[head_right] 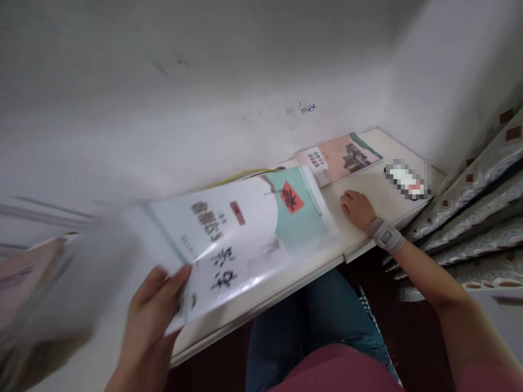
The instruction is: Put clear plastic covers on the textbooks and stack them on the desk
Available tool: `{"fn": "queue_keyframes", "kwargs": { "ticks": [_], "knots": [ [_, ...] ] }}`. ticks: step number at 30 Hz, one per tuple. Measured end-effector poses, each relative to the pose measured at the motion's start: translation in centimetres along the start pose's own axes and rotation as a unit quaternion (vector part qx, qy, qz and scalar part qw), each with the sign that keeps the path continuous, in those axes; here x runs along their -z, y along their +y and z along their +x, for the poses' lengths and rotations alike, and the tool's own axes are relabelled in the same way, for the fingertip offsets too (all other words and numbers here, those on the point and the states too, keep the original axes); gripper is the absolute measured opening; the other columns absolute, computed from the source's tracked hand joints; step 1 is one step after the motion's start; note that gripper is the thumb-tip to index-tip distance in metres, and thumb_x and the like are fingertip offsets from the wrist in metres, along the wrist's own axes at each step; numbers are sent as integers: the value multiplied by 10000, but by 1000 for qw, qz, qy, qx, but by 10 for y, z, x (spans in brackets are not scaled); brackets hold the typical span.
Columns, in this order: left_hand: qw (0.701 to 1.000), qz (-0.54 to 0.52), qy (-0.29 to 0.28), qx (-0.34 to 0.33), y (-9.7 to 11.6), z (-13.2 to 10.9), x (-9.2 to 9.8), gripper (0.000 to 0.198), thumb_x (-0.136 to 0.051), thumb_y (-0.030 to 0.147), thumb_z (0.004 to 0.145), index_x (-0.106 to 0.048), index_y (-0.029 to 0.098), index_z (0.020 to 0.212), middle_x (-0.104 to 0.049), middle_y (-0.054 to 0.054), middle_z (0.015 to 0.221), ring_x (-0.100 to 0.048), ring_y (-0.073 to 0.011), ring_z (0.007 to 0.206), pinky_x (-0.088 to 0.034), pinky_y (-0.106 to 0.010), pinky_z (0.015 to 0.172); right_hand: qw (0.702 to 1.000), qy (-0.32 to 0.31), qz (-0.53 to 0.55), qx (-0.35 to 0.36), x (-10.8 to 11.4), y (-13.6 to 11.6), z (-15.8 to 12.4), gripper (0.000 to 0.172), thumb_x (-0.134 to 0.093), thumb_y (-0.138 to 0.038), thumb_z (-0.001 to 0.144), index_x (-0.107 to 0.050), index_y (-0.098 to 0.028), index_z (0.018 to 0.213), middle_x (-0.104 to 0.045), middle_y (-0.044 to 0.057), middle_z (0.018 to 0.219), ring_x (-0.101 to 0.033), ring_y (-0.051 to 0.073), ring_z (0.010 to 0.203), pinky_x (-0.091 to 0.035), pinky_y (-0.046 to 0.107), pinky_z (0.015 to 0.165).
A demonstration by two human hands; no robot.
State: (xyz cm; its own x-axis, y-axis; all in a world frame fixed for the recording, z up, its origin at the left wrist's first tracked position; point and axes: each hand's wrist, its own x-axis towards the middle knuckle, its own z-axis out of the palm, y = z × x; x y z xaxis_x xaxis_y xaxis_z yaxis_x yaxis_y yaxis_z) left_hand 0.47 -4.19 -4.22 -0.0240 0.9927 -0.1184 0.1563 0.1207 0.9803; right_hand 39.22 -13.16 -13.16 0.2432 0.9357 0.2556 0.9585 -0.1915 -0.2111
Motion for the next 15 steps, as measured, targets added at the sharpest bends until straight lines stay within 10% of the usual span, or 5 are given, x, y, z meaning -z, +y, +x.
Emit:
{"fn": "queue_keyframes", "kwargs": {
  "ticks": [8,11,15],
  "knots": [
    [967,-157,-188,68,24,105,-259,195,-579,125,773,-609,154,964,-705,-26,807,-680,-156,788,-565,-306,748,998,18,65,-14,-8,-2,-6,302,-434,-220,893,-597,-172,1142,-573,142,1261,-496,264,1178,-380,454,1013],
    [964,-142,-216,67,22,118,-312,252,-583,163,838,-604,136,1088,-697,-60,907,-664,-172,855,-550,-352,791,972,66,208,-84,-17,9,0,392,-469,-238,838,-537,-162,1216,-522,157,1319,-451,255,1253,-363,457,1057],
    [962,-122,-232,72,12,131,-335,311,-583,295,886,-571,127,1147,-629,-102,1097,-631,-196,937,-545,-390,794,832,188,451,-262,-29,35,21,508,-565,-303,719,-481,-201,1210,-515,143,1286,-499,254,1203,-446,438,966]
  ]
}}
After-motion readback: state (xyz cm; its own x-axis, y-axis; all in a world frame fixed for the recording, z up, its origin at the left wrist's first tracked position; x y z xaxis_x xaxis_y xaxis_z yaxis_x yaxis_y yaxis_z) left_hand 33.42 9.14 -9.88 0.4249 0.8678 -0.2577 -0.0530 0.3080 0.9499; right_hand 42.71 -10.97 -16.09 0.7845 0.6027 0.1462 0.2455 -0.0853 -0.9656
